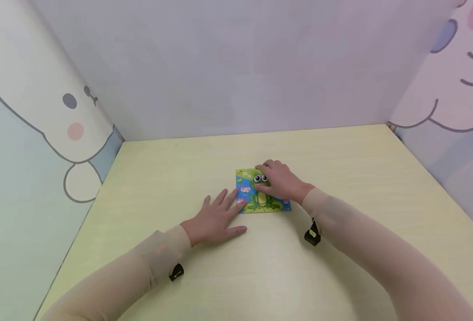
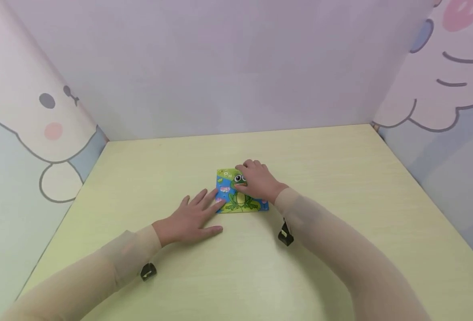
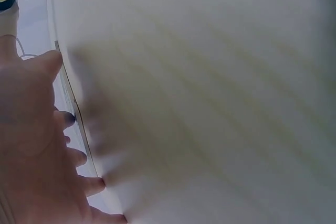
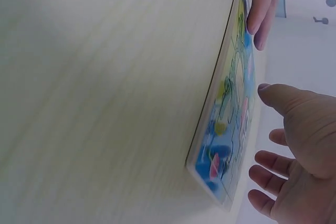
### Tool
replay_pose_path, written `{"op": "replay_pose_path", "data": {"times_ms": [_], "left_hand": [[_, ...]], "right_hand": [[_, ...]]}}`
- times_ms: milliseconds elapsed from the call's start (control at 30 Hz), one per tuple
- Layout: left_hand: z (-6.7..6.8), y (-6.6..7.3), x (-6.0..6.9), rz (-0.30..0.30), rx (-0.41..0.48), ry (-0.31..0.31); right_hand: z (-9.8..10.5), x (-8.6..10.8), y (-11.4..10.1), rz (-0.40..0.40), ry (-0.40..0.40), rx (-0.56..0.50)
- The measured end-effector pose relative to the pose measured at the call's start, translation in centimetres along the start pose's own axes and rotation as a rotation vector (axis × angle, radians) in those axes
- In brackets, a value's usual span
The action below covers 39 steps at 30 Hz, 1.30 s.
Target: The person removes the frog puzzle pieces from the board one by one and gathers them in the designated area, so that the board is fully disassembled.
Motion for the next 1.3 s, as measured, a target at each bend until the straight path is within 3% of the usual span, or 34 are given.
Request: {"op": "replay_pose_path", "data": {"times_ms": [267,600,1300], "left_hand": [[-0.2,0.4,0.1,-0.030,-0.032,0.004],[0.0,1.1,0.4,-0.037,-0.034,0.003],[0.0,1.2,0.8,-0.017,-0.044,-0.003]], "right_hand": [[-0.7,-2.0,-0.8,-0.023,-0.062,-0.065],[-1.4,-3.5,-0.7,-0.080,-0.117,-0.068],[-1.6,-4.0,-0.9,-0.135,-0.192,-0.140]]}}
Point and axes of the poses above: each hand's wrist, its own x-axis away from the middle knuckle, its own z-axis out of the back of the hand, y = z × x, the point moved 9 cm from there along -x, towards the middle knuckle, and after that the axes turned 6 degrees about x, right-handed, at the moved point
